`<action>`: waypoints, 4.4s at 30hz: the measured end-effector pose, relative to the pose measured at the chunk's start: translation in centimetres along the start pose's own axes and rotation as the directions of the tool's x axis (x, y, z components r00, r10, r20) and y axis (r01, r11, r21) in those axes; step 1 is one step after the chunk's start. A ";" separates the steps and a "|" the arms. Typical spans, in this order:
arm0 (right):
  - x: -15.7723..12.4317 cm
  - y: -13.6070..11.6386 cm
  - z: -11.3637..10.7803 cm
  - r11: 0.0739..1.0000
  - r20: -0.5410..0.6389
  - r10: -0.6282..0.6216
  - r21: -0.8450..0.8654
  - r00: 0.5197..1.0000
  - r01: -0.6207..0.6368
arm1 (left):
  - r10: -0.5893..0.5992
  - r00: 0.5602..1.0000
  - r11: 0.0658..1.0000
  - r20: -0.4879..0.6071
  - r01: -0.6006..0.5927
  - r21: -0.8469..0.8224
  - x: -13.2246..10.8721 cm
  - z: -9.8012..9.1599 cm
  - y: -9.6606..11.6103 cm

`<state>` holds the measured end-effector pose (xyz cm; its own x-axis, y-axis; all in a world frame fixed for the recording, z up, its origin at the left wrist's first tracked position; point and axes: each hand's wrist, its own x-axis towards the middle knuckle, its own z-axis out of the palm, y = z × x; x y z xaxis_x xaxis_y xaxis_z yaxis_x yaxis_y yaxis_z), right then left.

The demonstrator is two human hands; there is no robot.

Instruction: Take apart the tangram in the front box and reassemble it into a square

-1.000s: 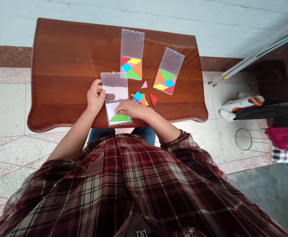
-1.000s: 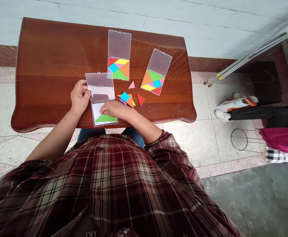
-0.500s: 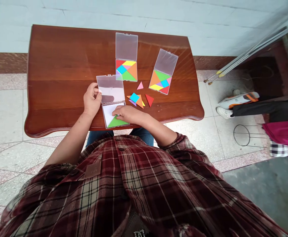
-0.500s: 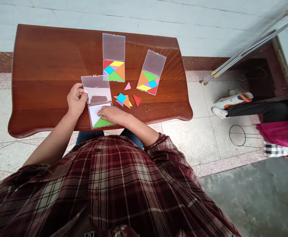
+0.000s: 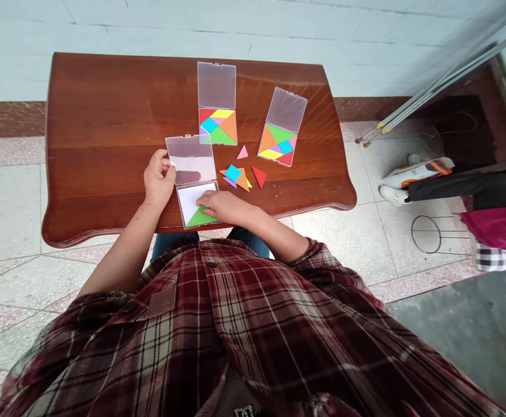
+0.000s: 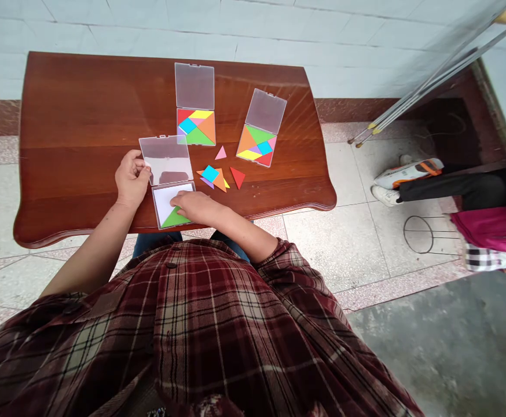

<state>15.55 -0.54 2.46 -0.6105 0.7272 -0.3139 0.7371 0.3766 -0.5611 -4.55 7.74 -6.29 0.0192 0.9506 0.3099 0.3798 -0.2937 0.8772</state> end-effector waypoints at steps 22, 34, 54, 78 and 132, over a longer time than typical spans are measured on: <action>-5.9 9.5 -1.7 0.843 -0.563 0.537 0.338 0.628 -0.418 | 0.024 1.000 1.000 -0.016 -0.025 -0.018 0.0 0.2 -1.0; -2.0 6.3 -4.3 0.854 -0.255 0.497 -0.025 0.829 -0.519 | 0.016 1.000 1.000 -0.007 -0.016 0.012 -0.1 0.1 0.1; -3.8 7.1 -5.6 0.830 -0.250 0.543 0.018 0.802 -0.557 | 0.054 0.999 0.998 -0.001 -0.054 0.009 -0.1 0.4 -0.8; 0.5 7.7 -6.0 0.823 -0.256 0.529 -0.075 0.809 -0.563 | 0.000 1.000 1.000 0.011 0.000 -0.013 0.0 0.2 -0.2; 2.0 0.3 1.1 0.496 -0.189 0.429 0.867 0.884 -0.056 | -0.001 1.000 1.000 0.010 0.001 -0.016 0.0 0.1 0.1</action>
<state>14.26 0.35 0.82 -0.1688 0.9122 -0.3733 0.1485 -0.3509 -0.9246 -4.36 7.75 -6.22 0.0278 0.9518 0.3054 0.3650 -0.2941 0.8833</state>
